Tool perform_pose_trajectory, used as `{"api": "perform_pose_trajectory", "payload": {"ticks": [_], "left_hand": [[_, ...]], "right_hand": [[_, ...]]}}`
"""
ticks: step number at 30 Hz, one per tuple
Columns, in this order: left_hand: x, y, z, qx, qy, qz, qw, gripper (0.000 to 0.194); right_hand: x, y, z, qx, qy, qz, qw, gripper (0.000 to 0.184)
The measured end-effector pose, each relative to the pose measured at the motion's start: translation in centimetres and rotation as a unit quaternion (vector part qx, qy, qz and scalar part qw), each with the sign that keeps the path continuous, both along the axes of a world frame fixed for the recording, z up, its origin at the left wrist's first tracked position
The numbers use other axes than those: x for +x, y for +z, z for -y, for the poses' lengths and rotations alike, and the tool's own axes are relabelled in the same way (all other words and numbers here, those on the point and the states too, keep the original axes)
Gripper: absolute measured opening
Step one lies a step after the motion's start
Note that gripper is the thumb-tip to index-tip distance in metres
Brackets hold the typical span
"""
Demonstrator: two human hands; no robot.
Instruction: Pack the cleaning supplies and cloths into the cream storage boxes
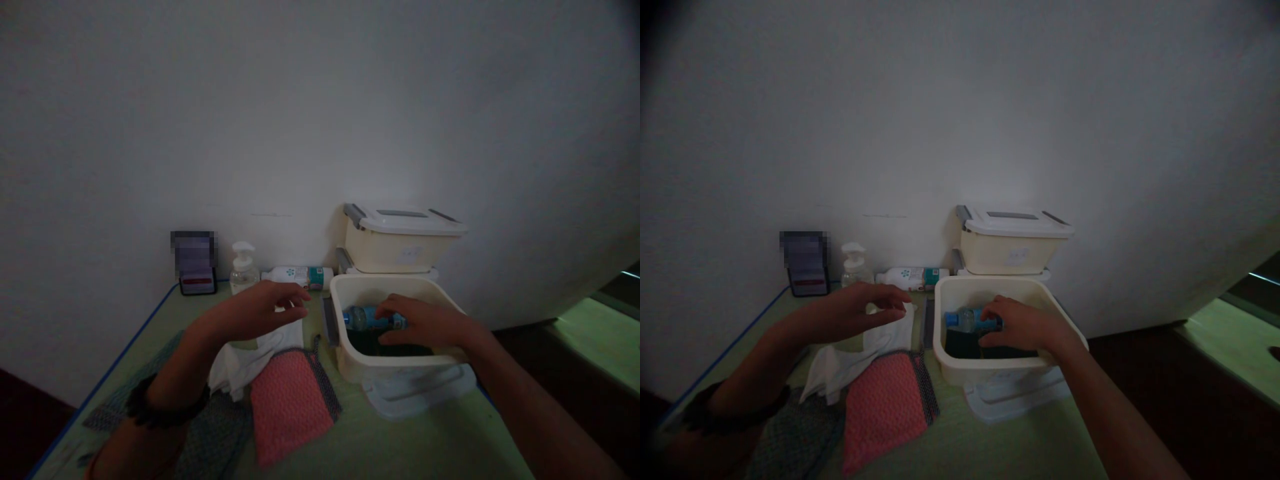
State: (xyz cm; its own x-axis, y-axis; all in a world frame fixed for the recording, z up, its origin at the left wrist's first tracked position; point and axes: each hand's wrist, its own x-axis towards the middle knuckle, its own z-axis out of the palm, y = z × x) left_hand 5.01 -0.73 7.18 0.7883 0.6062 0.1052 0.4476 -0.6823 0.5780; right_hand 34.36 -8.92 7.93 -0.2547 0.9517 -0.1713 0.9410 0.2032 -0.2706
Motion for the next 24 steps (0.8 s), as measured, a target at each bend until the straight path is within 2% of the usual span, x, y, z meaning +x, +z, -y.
{"api": "perform_pose_trajectory", "payload": {"ticks": [6,11,14,19,24], "left_hand": [[-0.4,0.4,0.6,0.019,-0.012,0.005,1.000,0.028],[-1.4,1.1,1.9,0.026,0.013,-0.016,0.999,0.027],[-3.4,1.3,2.5,-0.007,0.025,-0.043,0.999,0.027],[-7.8,0.9,2.4,-0.086,0.093,-0.097,0.987,0.034],[-9.7,0.2,1.6,-0.075,0.148,-0.121,0.979,0.034]], "right_hand": [[-2.1,0.1,-0.2,0.070,0.009,-0.048,0.996,0.028],[-4.4,0.5,-0.1,0.165,0.009,-0.087,0.982,0.026],[-6.1,0.7,0.2,0.203,0.037,-0.119,0.971,0.025],[-9.8,0.9,0.6,0.204,0.106,-0.144,0.963,0.022],[-13.9,0.0,0.8,0.202,0.144,-0.145,0.958,0.026]]}}
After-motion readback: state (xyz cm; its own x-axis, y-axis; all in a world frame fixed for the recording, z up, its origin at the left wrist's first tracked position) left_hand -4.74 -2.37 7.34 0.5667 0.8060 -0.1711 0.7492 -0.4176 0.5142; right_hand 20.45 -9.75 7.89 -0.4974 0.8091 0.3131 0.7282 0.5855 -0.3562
